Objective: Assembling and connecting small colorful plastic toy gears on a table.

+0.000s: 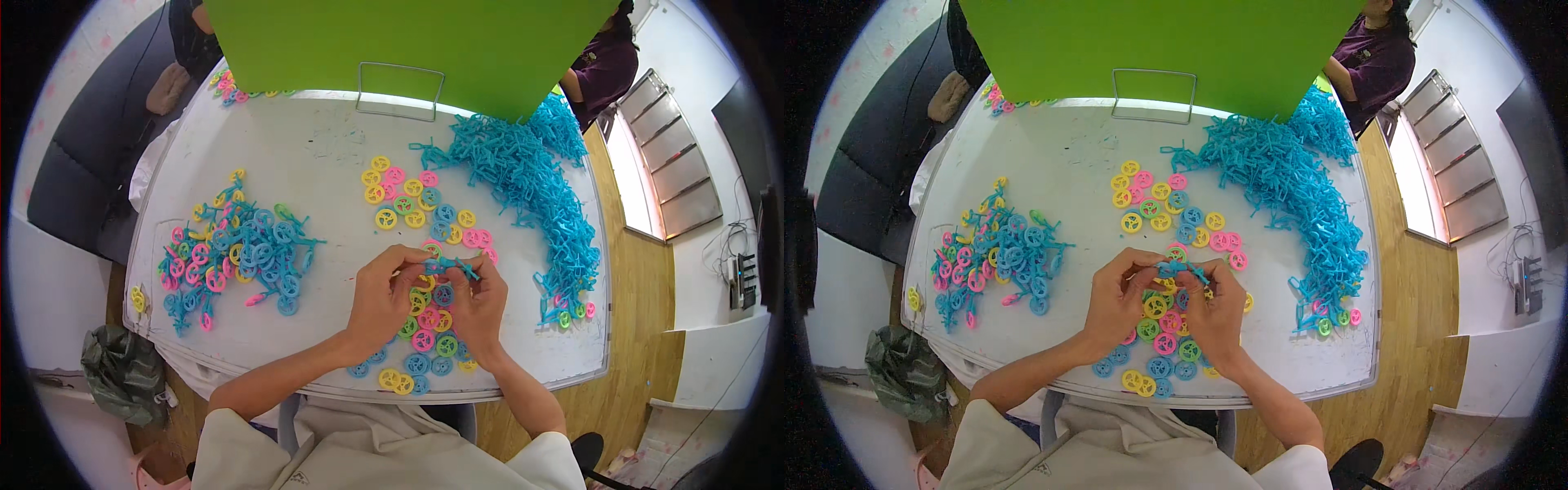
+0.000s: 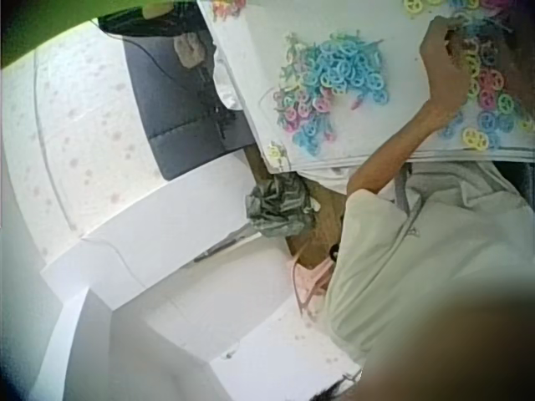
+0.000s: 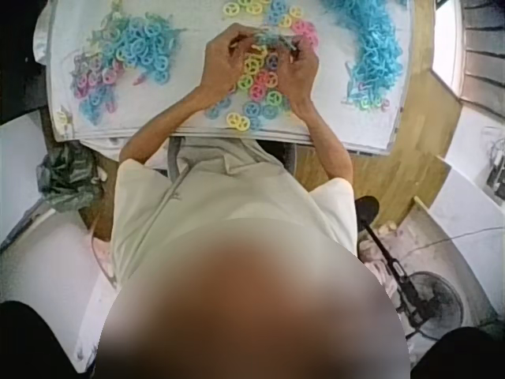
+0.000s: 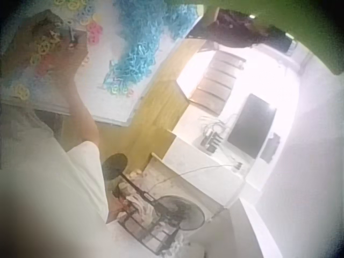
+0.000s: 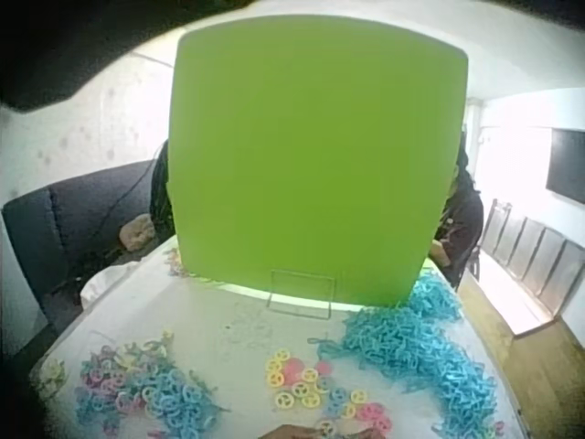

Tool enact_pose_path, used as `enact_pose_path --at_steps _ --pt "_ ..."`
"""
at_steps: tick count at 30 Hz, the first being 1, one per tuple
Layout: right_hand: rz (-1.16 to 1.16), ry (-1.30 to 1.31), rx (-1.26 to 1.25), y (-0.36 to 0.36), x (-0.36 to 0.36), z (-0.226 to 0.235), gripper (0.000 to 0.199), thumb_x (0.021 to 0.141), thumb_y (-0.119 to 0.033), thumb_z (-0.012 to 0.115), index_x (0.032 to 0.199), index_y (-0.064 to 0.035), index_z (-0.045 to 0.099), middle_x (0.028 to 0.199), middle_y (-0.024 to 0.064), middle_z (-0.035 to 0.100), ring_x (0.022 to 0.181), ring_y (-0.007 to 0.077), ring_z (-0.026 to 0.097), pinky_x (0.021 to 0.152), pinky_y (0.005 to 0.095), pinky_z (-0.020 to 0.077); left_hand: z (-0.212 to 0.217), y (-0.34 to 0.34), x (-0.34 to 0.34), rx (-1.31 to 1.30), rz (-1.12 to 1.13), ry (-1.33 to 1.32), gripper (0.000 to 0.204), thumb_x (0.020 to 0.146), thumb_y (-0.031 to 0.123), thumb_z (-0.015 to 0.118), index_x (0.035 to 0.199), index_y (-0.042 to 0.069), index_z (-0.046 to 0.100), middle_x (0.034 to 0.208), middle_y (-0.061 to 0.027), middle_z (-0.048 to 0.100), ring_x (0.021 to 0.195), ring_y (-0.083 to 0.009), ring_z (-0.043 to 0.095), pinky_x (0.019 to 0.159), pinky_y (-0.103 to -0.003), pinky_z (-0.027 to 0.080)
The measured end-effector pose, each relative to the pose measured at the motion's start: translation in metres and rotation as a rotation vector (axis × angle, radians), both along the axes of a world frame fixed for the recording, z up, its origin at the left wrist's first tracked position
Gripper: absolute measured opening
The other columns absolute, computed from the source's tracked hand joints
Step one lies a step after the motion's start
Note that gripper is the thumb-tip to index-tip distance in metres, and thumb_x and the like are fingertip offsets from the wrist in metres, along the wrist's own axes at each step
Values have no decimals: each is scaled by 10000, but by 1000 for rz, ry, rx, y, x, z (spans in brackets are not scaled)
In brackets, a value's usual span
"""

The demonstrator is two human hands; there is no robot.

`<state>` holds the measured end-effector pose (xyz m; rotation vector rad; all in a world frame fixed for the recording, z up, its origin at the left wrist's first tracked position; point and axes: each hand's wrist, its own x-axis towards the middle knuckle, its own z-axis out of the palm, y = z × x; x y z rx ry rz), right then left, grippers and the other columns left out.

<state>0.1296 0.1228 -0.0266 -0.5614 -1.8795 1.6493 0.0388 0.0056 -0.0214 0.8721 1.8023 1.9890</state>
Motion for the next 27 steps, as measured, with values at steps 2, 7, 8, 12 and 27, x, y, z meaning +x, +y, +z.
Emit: enact_pose_path --at_steps 2,7,8,12,27 --pt "32 -36 123 0 0 1 148 903 -116 633 958 16 594 753 70 647 697 87 605 599 217 472 -4 -3 -4 12 -5 -36 203 874 -125 480 1025 -37 583 947 -133 654 817 -171 661 698 -285 553" --pt "132 -116 -15 6 -6 15 192 929 -88 584 1089 11 543 855 72 641 786 105 624 671 246 502 6 -4 -9 -27 4 -115 117 939 -10 506 1026 -36 580 983 -107 627 903 -152 621 792 -299 558" --pt "122 -139 -115 6 -7 18 220 944 -67 554 1142 17 506 924 77 636 840 123 639 731 263 523 9 -3 -11 -27 3 -114 117 939 -10 506 1026 -36 580 983 -107 627 903 -152 621 792 -299 558" --pt "186 -70 -402 6 -8 24 286 946 -57 540 1214 6 462 938 62 624 850 122 631 757 274 533 11 -2 -14 -72 133 363 160 872 -62 550 1010 -4 607 994 -104 644 862 -201 650 723 -310 546" --pt "-44 100 -409 39 -4 17 210 890 -51 625 1079 -44 533 985 22 591 764 89 614 590 192 479 -15 56 -51 -455 26 766 256 748 69 703 990 20 637 918 -106 585 904 -278 550 821 -392 459"
